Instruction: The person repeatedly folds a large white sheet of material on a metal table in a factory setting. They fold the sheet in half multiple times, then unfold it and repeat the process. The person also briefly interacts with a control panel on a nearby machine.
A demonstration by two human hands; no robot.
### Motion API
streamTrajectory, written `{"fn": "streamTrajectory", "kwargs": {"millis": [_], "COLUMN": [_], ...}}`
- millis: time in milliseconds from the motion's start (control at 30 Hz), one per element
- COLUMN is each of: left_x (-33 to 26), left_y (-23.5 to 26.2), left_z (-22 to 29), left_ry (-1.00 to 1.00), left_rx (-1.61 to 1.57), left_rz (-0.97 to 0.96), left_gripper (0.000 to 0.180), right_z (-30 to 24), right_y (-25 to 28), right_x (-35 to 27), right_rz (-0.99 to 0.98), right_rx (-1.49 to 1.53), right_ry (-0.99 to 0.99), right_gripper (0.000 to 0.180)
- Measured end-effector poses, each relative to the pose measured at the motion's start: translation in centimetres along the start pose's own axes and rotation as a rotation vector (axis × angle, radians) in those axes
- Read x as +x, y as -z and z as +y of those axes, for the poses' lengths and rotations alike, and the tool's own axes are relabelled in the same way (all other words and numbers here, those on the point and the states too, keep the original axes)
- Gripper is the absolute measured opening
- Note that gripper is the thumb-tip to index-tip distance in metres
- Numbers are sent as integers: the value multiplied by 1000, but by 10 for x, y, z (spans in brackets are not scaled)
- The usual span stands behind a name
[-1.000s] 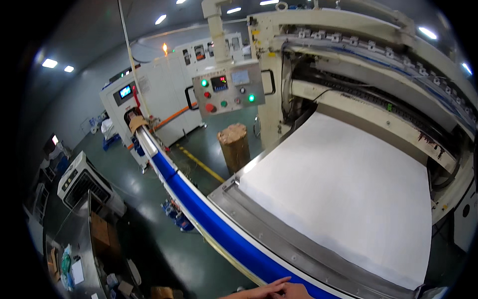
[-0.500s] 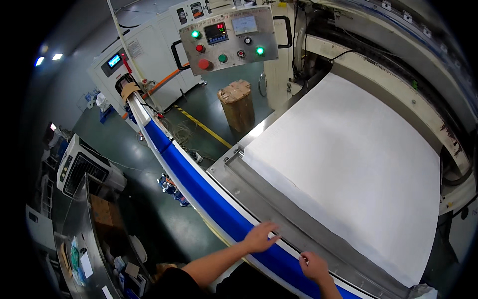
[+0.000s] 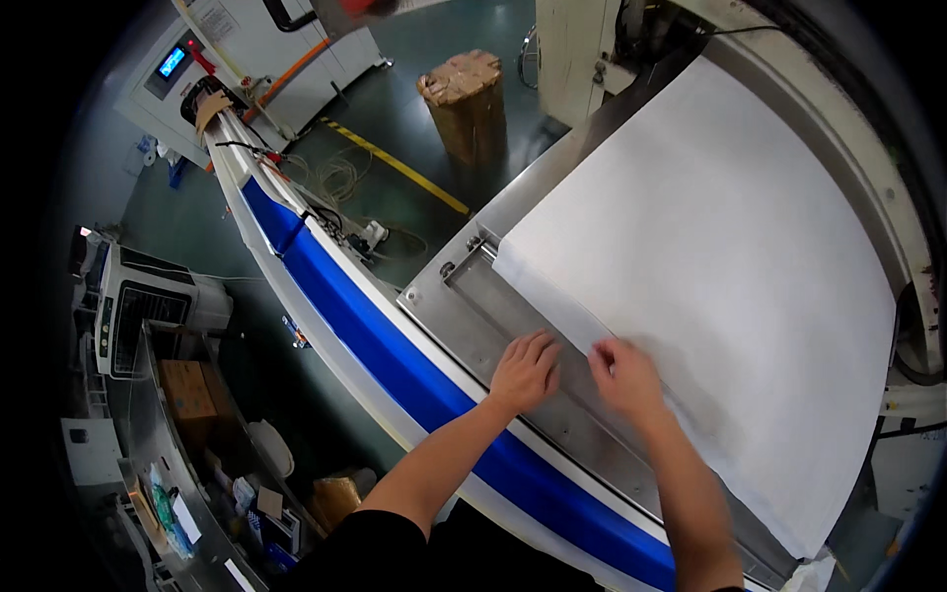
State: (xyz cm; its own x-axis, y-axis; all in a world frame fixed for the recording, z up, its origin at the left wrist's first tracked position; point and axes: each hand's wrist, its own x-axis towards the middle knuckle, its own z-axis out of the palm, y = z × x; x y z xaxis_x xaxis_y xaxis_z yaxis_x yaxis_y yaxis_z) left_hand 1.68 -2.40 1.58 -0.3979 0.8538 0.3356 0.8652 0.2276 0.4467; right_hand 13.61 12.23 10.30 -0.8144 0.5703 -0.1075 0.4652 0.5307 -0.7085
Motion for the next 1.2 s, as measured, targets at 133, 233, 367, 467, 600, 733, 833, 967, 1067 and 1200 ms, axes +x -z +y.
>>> {"fn": "streamTrajectory", "kwargs": {"millis": [133,233,367,467,600,733,833,967,1067,1200], "left_x": [5,10,9,7,10,-1,8,88,212,336], "left_y": [2,4,3,2,3,8,11,67,155,250], "left_z": [-2,1,0,2,3,-4,-7,-30,-38,-7], "left_ry": [18,27,33,51,22,35,38,-95,-275,-412], "left_rx": [-30,-47,-53,-74,-49,-19,-119,-18,168,542], "left_rz": [-28,-54,-59,-92,-92,-119,-66,209,555,750], "left_gripper": [38,40,41,41,38,38,38,34,26,33], "right_z": [-23,-22,-21,-20,-19,-27,-26,7,-1,11], "right_y": [-14,-24,-32,-32,-44,-66,-62,-56,-42,-52], "right_x": [85,134,165,161,109,9,-70,-181,-233,-273], "right_rz": [4,16,-13,40,198,115,74,-92,-54,-26], "right_rx": [-1,43,45,38,170,224,221,146,146,70], "right_ry": [66,79,68,58,90,65,47,-145,-330,-350], "right_gripper": [18,18,17,17,18,18,15,20,18,20]}}
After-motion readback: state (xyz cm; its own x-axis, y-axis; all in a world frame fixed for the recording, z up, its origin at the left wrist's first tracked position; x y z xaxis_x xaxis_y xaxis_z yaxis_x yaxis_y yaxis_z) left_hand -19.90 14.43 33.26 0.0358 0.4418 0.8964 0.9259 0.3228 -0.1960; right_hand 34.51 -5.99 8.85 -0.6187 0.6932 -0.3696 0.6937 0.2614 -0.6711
